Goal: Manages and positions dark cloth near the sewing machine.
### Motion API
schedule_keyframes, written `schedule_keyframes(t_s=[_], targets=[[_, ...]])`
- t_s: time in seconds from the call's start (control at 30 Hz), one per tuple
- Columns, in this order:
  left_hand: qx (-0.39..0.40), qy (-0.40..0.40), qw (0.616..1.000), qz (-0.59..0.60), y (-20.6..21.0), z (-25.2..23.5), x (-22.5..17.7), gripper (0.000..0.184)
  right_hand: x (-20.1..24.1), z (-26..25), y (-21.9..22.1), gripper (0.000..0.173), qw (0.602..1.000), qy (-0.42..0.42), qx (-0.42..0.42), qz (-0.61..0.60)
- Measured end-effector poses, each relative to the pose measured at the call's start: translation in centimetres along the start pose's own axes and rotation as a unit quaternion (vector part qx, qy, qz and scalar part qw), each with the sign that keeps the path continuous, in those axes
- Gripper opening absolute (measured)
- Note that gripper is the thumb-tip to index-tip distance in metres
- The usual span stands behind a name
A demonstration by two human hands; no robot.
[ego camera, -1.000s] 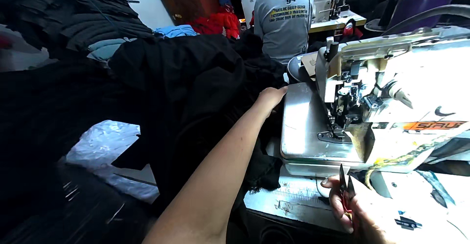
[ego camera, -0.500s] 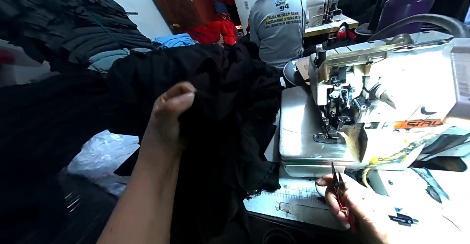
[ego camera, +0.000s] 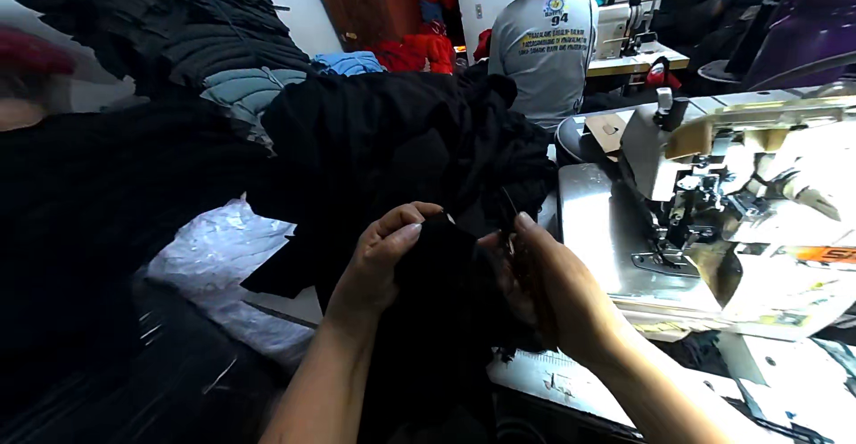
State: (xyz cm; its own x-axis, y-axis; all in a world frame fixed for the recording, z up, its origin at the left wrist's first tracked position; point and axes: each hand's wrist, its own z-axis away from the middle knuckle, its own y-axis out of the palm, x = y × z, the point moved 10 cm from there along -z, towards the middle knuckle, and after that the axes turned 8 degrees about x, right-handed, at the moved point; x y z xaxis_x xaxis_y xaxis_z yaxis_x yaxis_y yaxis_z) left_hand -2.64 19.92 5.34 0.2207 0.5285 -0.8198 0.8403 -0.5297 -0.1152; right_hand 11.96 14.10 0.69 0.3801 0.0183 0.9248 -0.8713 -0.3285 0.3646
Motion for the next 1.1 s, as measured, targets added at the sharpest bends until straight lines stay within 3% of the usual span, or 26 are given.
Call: schedule_keyframes(t_s=[0.23, 0.43, 0.6, 0.73, 0.83, 0.9, 1.0, 1.03, 1.1], targets=[[0.024, 0.023, 0.999, 0.043, 0.2, 0.5, 0.4, 0.018, -3.2, -1.8, 1.1, 0.051, 0.992, 0.118, 0.042, 0.005], [0.058, 0.015, 0.997, -0.046, 0.7, 0.6, 0.8, 0.020, -2.1, -2.6, 1.2, 0.050, 0.990, 0.102, 0.051, 0.088], [0.053, 0.001, 0.990, -0.132, 0.5, 0.9, 1.4, 0.022, -0.6, -1.3, 0.8, 0.043, 0.996, 0.028, 0.022, 0.084], [0.088, -0.064, 0.937, -0.332, 2.3, 0.5, 2.0, 0.017, -0.5, 2.0, 0.7, 0.029, 0.990, 0.007, 0.028, 0.138], [0.126, -0.097, 0.870, -0.466, 4.4, -0.2, 2.4, 0.016, -0.7, 5.0, -0.7, 0.039, 0.957, -0.047, 0.047, 0.284], [0.160, -0.165, 0.829, -0.510, 5.4, -0.9, 2.8, 0.016, -0.5, 7.2, -1.8, 0.047, 0.933, -0.087, 0.055, 0.344], [0.226, -0.285, 0.741, -0.565, 6.8, -2.5, 3.4, 0.023, -0.7, 9.9, -4.2, 0.046, 0.924, -0.090, 0.030, 0.370], [0.231, -0.282, 0.727, -0.582, 7.4, -3.3, 3.2, 0.025, -0.8, 10.5, -5.2, 0.043, 0.928, -0.090, 0.013, 0.362], [0.213, -0.178, 0.748, -0.603, 9.3, -5.6, 2.1, 0.021, -1.1, 11.3, -7.1, 0.038, 0.942, -0.101, -0.025, 0.319]])
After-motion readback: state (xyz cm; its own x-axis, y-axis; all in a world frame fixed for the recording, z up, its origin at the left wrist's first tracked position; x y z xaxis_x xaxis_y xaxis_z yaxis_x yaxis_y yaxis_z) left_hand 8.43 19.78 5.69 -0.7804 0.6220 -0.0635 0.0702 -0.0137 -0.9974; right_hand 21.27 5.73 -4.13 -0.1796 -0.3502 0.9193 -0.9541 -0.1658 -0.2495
